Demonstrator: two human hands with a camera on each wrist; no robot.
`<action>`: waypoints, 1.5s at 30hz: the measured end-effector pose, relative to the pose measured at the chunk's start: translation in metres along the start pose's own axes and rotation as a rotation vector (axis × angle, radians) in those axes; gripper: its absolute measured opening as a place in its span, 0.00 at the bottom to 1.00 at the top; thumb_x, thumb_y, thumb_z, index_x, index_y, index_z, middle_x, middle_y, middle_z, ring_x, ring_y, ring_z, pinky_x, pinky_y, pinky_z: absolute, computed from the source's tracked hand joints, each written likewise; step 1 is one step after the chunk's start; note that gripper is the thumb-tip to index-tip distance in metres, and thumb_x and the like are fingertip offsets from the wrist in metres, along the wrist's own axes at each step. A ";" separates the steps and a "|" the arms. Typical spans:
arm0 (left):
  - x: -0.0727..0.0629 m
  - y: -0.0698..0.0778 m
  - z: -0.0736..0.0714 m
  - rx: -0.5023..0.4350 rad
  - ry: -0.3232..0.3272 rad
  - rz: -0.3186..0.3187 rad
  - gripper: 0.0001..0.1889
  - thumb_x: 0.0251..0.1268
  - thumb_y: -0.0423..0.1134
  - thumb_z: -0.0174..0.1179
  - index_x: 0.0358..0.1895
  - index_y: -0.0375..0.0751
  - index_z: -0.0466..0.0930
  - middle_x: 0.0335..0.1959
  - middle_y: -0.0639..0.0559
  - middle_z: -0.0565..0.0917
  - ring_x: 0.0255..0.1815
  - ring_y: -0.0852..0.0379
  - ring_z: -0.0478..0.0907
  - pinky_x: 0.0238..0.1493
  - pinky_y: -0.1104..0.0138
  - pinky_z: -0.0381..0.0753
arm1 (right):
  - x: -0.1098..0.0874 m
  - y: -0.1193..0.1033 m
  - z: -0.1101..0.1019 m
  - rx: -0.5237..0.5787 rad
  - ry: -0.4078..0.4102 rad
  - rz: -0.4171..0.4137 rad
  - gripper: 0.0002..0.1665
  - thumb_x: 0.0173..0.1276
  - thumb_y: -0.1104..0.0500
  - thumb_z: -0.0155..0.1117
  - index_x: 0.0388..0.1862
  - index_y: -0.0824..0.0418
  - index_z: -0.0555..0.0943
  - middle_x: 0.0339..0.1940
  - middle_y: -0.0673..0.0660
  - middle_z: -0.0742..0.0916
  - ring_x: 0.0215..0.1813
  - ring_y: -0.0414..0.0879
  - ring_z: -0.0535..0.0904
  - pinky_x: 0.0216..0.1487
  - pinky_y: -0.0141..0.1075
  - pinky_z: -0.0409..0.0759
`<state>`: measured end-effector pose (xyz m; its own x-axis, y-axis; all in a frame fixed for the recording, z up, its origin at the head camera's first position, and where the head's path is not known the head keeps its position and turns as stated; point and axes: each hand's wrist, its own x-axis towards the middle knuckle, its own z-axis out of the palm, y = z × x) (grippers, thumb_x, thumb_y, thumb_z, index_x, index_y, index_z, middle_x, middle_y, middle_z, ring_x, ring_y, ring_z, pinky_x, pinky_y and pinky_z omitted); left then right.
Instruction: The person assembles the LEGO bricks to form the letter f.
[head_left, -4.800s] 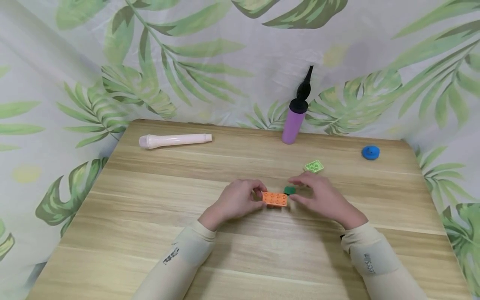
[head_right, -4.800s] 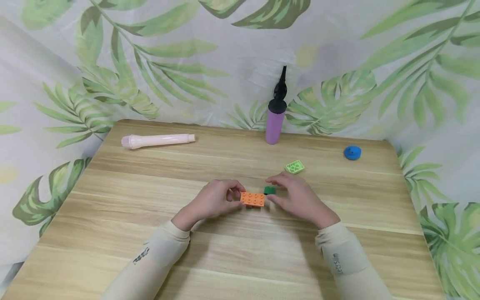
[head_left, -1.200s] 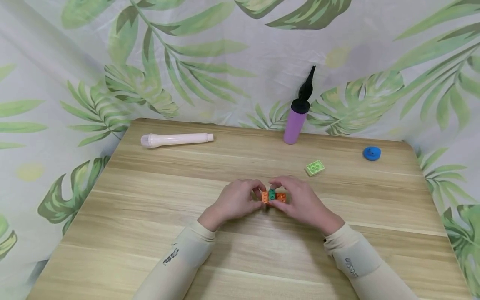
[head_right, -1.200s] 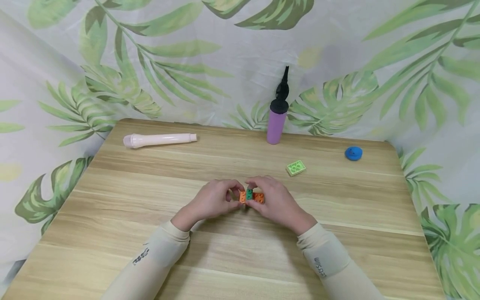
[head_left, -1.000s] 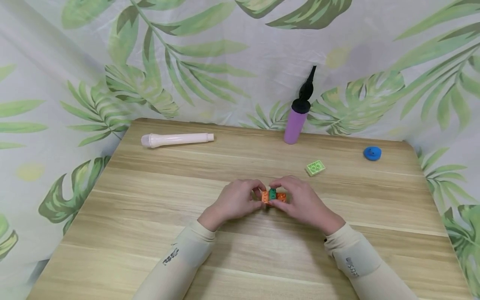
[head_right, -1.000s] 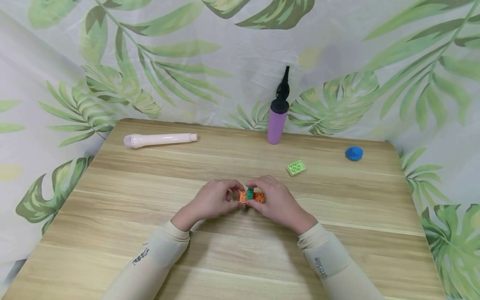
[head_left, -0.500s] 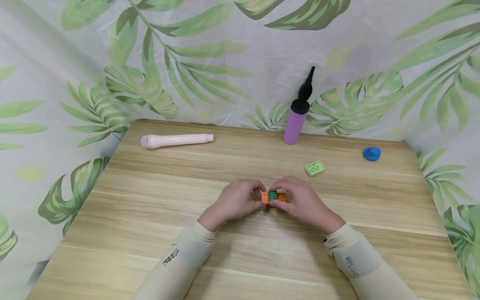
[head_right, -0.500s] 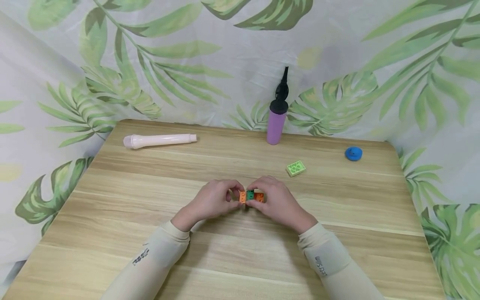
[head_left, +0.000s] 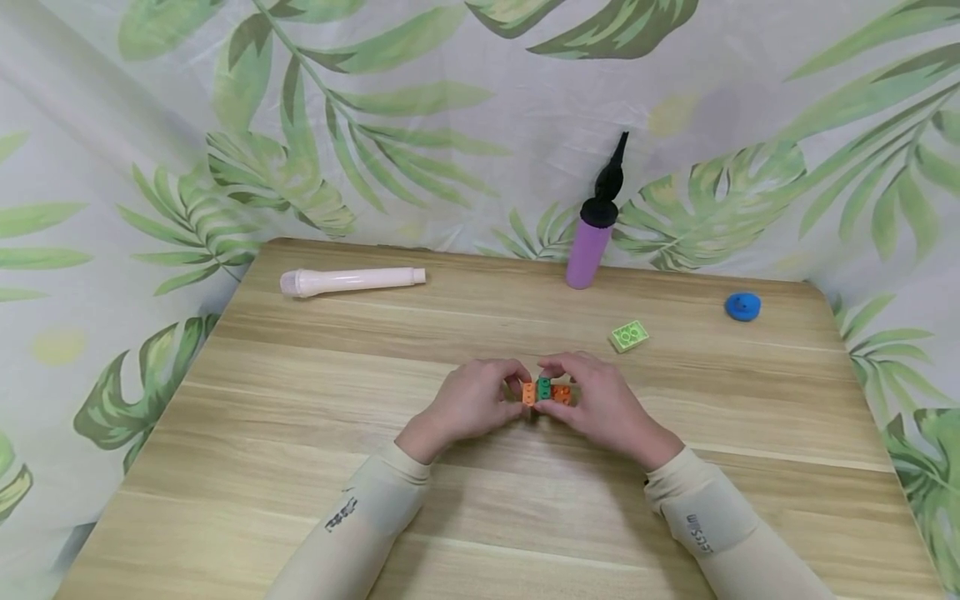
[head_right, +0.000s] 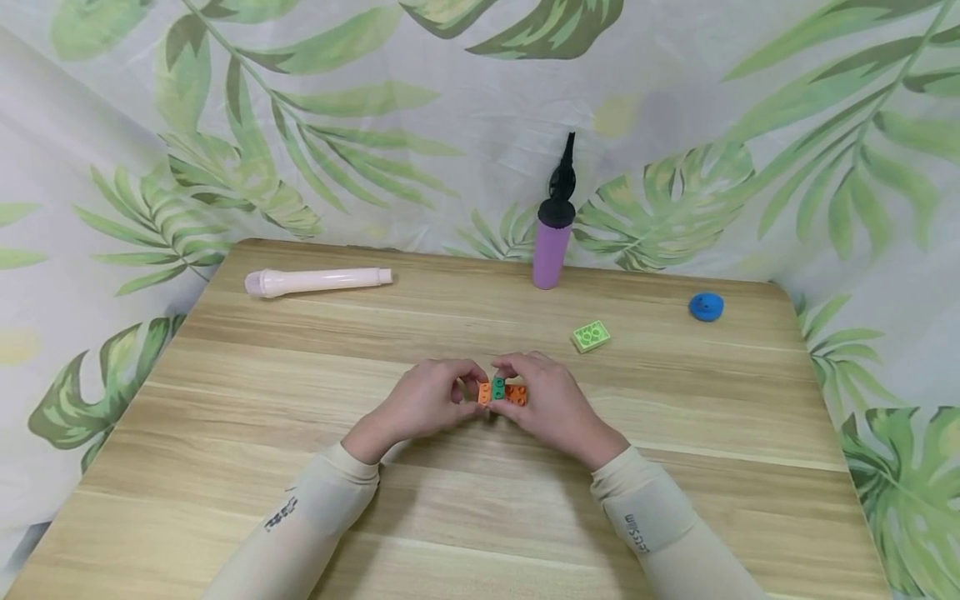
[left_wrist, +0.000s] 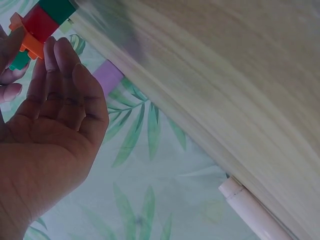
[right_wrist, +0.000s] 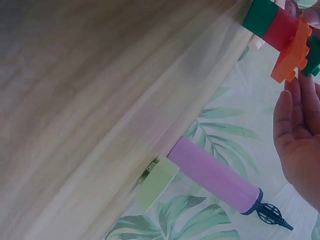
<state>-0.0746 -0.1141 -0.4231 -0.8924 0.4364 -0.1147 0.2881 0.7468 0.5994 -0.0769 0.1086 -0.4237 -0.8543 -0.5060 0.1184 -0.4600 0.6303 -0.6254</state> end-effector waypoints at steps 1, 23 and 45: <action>0.000 0.000 0.000 0.000 0.000 0.001 0.15 0.64 0.43 0.75 0.53 0.47 0.87 0.38 0.55 0.90 0.23 0.63 0.73 0.26 0.68 0.72 | 0.000 0.000 0.000 -0.006 0.000 0.001 0.34 0.62 0.53 0.83 0.65 0.61 0.83 0.51 0.55 0.91 0.56 0.51 0.87 0.58 0.51 0.84; -0.002 0.000 0.001 0.009 0.014 0.010 0.15 0.64 0.41 0.75 0.53 0.46 0.88 0.39 0.54 0.90 0.28 0.63 0.77 0.31 0.67 0.76 | 0.005 -0.004 0.000 -0.067 -0.047 -0.038 0.26 0.63 0.52 0.83 0.56 0.60 0.86 0.54 0.56 0.90 0.56 0.50 0.86 0.57 0.47 0.85; -0.003 -0.001 0.003 0.001 -0.007 -0.027 0.17 0.64 0.38 0.73 0.55 0.46 0.86 0.40 0.55 0.90 0.31 0.63 0.79 0.36 0.66 0.78 | -0.003 0.101 -0.068 -0.069 0.057 0.229 0.30 0.70 0.59 0.76 0.67 0.67 0.78 0.66 0.70 0.80 0.62 0.68 0.81 0.63 0.64 0.78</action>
<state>-0.0709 -0.1147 -0.4257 -0.8976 0.4193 -0.1363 0.2641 0.7589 0.5952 -0.1372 0.2137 -0.4346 -0.9497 -0.3122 0.0241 -0.2663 0.7646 -0.5869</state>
